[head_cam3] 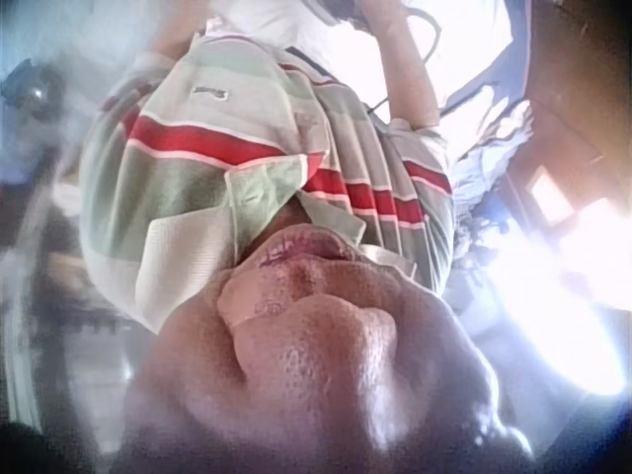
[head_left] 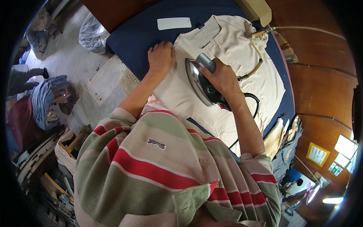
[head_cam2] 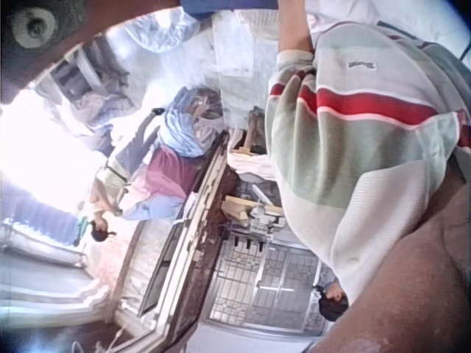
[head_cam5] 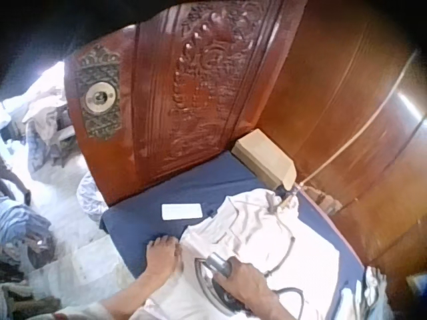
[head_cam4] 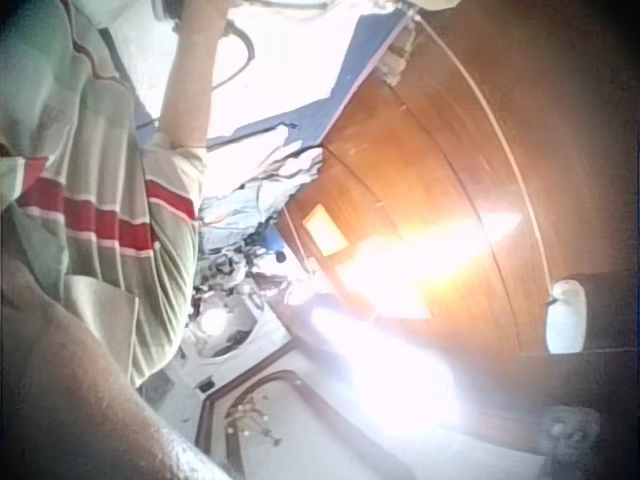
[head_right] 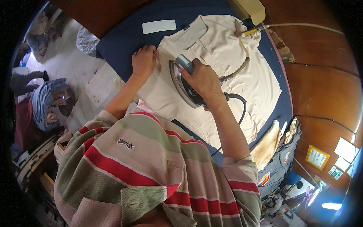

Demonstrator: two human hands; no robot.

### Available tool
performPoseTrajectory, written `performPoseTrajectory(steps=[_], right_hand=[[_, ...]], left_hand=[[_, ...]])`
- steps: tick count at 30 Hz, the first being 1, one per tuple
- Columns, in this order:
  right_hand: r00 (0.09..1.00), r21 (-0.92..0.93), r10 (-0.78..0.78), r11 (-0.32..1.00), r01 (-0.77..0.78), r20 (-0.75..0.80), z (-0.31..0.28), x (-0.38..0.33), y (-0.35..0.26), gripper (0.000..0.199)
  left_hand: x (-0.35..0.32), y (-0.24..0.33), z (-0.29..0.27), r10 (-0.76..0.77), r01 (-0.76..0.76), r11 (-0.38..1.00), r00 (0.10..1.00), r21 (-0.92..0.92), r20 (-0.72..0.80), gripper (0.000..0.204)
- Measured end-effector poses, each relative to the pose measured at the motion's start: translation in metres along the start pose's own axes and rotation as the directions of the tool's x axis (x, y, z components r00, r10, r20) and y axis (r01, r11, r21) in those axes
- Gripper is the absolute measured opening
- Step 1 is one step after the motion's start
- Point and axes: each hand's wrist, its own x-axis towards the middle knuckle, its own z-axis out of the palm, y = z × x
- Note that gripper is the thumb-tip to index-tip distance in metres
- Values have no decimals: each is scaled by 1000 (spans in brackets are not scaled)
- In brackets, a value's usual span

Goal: The person irons a shirt on an ironing board, smoothing the fabric by hand and using a steam iron to press the sleeves and collar, and then clips a tag onto the shirt using small shears.

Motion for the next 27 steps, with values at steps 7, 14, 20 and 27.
performPoseTrajectory(steps=[7,14,20,27], right_hand=[[1000,95,-5,995,5,1,2,6,0,46],[996,88,-79,993,81,-32,10,38,-16,47],[997,61,-81,995,81,-5,11,44,-22,48],[993,89,-108,991,104,42,4,38,-27,47]], left_hand=[[-1,5,-26,-132,148,985,977,-92,167,26],[-18,-15,-33,-162,241,919,952,-313,258,37],[-22,-18,-38,-239,321,880,936,-350,258,39],[-25,-22,-31,-207,248,903,967,-351,150,38]])
